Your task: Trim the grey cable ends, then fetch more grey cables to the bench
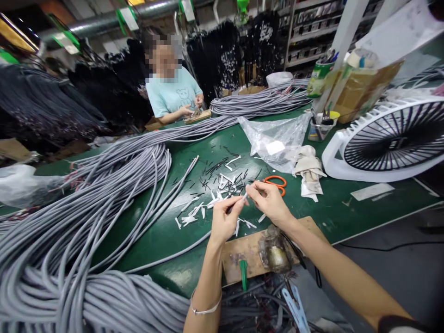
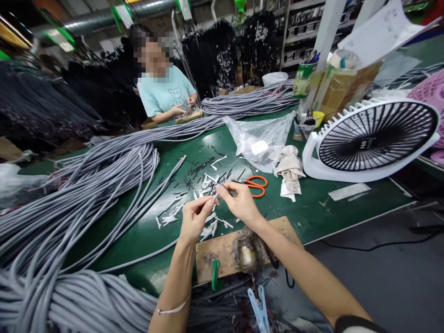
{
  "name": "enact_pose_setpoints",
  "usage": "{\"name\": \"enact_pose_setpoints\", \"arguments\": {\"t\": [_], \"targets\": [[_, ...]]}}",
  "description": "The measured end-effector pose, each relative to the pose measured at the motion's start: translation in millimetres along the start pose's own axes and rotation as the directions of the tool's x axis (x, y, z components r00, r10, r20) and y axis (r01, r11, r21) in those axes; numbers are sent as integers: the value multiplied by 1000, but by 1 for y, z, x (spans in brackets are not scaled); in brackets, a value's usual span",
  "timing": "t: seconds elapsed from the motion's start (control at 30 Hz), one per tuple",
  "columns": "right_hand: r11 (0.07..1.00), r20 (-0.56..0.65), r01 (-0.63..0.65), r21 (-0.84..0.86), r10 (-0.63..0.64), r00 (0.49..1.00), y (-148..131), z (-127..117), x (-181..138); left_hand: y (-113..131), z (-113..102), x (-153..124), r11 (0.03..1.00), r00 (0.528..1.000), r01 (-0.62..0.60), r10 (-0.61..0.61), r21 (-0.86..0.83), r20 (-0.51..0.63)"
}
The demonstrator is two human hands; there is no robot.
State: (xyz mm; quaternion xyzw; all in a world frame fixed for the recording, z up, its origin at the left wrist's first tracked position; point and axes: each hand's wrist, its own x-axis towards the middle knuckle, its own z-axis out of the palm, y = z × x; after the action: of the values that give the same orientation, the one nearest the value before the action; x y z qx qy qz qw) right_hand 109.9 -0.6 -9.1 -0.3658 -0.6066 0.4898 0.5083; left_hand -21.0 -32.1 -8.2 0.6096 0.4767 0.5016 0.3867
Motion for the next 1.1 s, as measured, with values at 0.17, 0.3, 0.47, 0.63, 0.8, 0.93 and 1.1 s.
{"name": "enact_pose_setpoints", "arguments": {"t": [0.17, 0.3, 0.47, 0.63, 0.8, 0.93, 1.1], "targets": [[962, 192, -242, 130, 215, 957, 12, 9, -1, 3, -4, -1, 992, 993, -119, 119, -41, -7], [977, -59, -174, 122, 182, 981, 8, 1, 1, 5, -10, -1, 996, 996, -44, 39, -78, -75], [997, -66, 34, 72, -30, 997, -1, -5, 1, 6, -10, -1, 999, 999, -18, 20, -33, 49], [998, -20, 28, 53, -27, 999, 1, -4, -2, 2, -8, -3, 997, 997, -57, 54, 58, 46], [1000, 72, -15, 14, 14, 997, -1, -5, -3, 1, -6, -2, 987, 991, -127, 131, 99, -35], [992, 33, 4, -129, 0, 999, -7, -2, -7, 3, -1, 0, 987, 976, -109, 128, 114, -174], [944, 112, 119, -308, -89, 990, -12, 2, -13, 2, 0, 1, 993, 970, -98, 109, 59, -217]]}}
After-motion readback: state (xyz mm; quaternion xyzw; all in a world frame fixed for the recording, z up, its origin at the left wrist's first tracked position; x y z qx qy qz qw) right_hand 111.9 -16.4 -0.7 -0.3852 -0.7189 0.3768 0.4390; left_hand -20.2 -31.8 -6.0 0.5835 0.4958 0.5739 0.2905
